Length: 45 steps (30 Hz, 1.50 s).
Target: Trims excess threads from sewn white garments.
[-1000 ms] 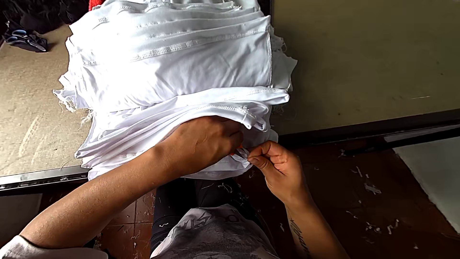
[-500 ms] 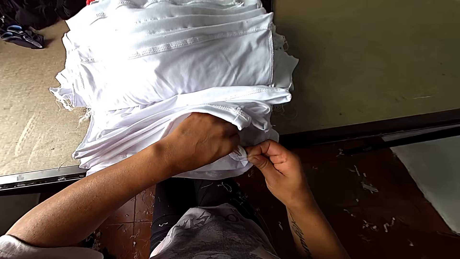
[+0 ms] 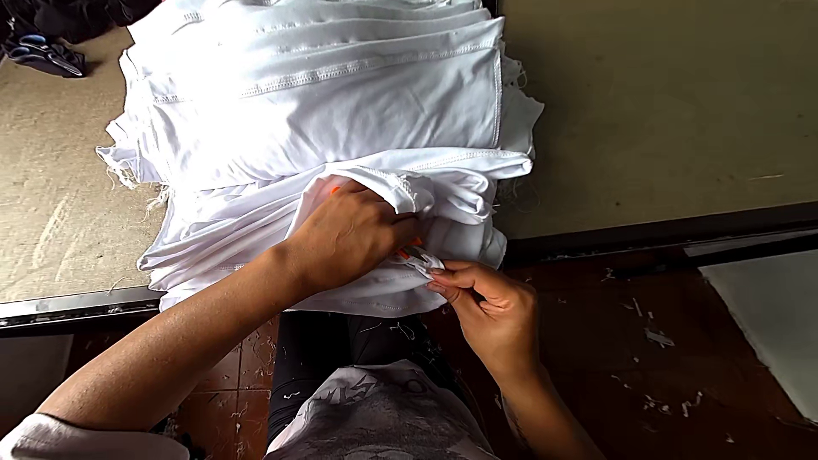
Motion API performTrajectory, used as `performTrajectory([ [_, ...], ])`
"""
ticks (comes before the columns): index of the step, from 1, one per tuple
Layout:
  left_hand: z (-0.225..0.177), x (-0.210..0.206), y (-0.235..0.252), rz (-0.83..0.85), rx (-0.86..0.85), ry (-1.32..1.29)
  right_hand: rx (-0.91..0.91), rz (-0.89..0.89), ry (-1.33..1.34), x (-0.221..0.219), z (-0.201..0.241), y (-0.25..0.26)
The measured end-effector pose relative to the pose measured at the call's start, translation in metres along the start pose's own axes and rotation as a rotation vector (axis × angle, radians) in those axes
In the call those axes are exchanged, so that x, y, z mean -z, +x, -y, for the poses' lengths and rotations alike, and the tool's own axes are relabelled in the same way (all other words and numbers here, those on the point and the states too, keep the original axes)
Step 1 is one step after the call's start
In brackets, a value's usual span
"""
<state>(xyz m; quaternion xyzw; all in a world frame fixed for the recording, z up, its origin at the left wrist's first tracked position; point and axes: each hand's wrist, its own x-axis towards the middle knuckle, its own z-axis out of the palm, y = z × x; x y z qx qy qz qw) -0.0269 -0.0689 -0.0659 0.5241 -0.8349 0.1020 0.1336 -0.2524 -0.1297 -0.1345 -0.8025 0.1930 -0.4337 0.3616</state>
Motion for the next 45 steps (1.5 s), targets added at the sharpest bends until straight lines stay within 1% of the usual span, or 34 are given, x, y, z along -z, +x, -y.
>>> performTrajectory([
  [2, 0.000, 0.000, -0.001, -0.004, 0.002, -0.001, -0.066, 0.035, 0.072, 0.008, 0.000, 0.001],
  [4, -0.001, 0.003, -0.001, -0.016, -0.006, 0.002, -0.098, 0.058, 0.084, 0.012, 0.000, 0.002],
  [8, -0.012, 0.016, 0.004, -0.044, -0.042, 0.006, -0.105, 0.126, 0.109, 0.019, 0.000, 0.004],
  [13, -0.025, 0.020, 0.010, -0.013, -0.058, 0.040, -0.121, 0.193, 0.152, 0.023, 0.002, 0.007],
  [20, -0.029, 0.023, 0.017, -0.022, -0.139, 0.121, -0.162, 0.182, 0.086, 0.022, 0.007, 0.011],
  [27, -0.025, 0.019, 0.016, -0.035, -0.149, 0.152, -0.184, 0.130, 0.089, 0.017, 0.007, 0.013],
  [30, -0.018, 0.012, 0.010, -0.047, -0.091, 0.194, -0.139, 0.095, 0.074, 0.014, 0.003, 0.007],
  [35, -0.009, 0.008, 0.006, -0.017, -0.080, 0.157, 0.021, 0.005, -0.191, 0.004, 0.002, 0.001],
  [39, -0.008, 0.006, 0.005, -0.047, -0.074, 0.163, 0.127, -0.070, -0.334, -0.001, 0.002, 0.001],
  [42, -0.007, 0.004, 0.005, -0.052, -0.075, 0.156, 0.160, -0.043, -0.350, 0.001, -0.001, 0.001],
  [45, -0.006, 0.003, 0.005, -0.053, -0.067, 0.151, 0.146, -0.005, -0.337, 0.007, -0.001, -0.002],
])
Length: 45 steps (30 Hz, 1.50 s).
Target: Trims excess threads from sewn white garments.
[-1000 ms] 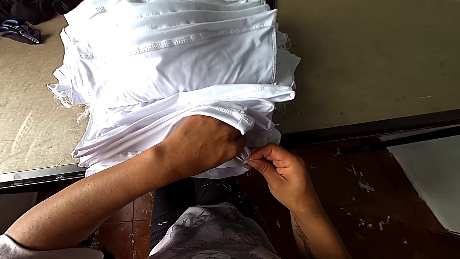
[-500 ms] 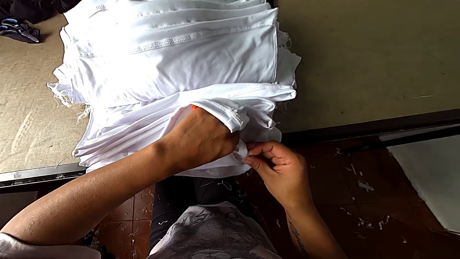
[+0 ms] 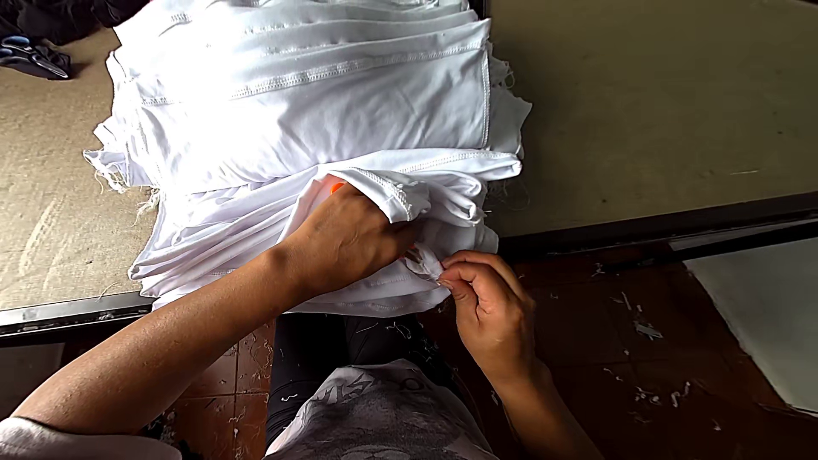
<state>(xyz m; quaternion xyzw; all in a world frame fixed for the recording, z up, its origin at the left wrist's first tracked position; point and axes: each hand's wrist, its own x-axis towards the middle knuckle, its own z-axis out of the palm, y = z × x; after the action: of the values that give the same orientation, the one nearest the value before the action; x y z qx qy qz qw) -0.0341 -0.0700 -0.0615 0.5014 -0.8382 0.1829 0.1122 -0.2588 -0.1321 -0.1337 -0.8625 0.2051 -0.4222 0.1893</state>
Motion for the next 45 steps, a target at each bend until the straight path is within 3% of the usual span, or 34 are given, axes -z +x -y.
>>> performTrajectory([
  [4, 0.000, -0.002, -0.002, -0.028, 0.008, -0.013, -0.033, 0.025, 0.113, 0.011, 0.002, -0.006],
  [7, 0.000, -0.003, -0.004, -0.034, 0.018, -0.020, -0.109, 0.170, 0.186, 0.034, -0.003, -0.014],
  [11, 0.001, -0.004, -0.006, -0.030, 0.022, -0.038, -0.342, 0.494, -0.363, 0.066, -0.006, -0.023],
  [18, 0.000, -0.004, -0.004, -0.020, 0.027, -0.041, -0.258, 0.157, -0.119, 0.011, 0.014, -0.010],
  [23, 0.000, -0.006, -0.005, -0.047, 0.037, -0.054, -0.164, 0.080, 0.349, 0.039, -0.003, -0.011],
  [25, 0.001, -0.006, -0.006, -0.040, 0.040, -0.064, -0.098, 0.193, 0.561, 0.058, -0.009, -0.013],
  [27, 0.001, -0.006, -0.006, -0.043, 0.042, -0.068, -0.090, 0.507, 0.618, 0.086, -0.022, -0.020],
  [29, 0.000, -0.005, -0.007, -0.031, 0.052, -0.058, -0.197, 0.834, 0.093, 0.117, -0.033, -0.033],
  [30, 0.000, -0.005, -0.007, -0.028, 0.059, -0.051, -0.343, 0.926, -0.189, 0.123, -0.031, -0.035],
  [31, -0.001, -0.005, -0.008, -0.034, 0.062, -0.048, -0.497, 0.900, -0.372, 0.121, -0.029, -0.035],
  [33, -0.002, -0.005, -0.009, -0.052, 0.063, -0.049, -0.434, 0.608, -0.442, 0.112, -0.034, -0.033],
  [37, -0.005, -0.005, -0.010, -0.042, 0.083, -0.036, -0.241, 0.029, -0.045, 0.060, -0.013, 0.013],
  [39, -0.007, -0.006, -0.011, -0.039, 0.093, -0.024, -0.201, -0.056, 0.098, 0.041, -0.015, 0.035],
  [45, -0.015, 0.006, -0.015, 0.008, 0.129, -0.061, -0.153, -0.003, 0.385, 0.021, -0.022, 0.056],
])
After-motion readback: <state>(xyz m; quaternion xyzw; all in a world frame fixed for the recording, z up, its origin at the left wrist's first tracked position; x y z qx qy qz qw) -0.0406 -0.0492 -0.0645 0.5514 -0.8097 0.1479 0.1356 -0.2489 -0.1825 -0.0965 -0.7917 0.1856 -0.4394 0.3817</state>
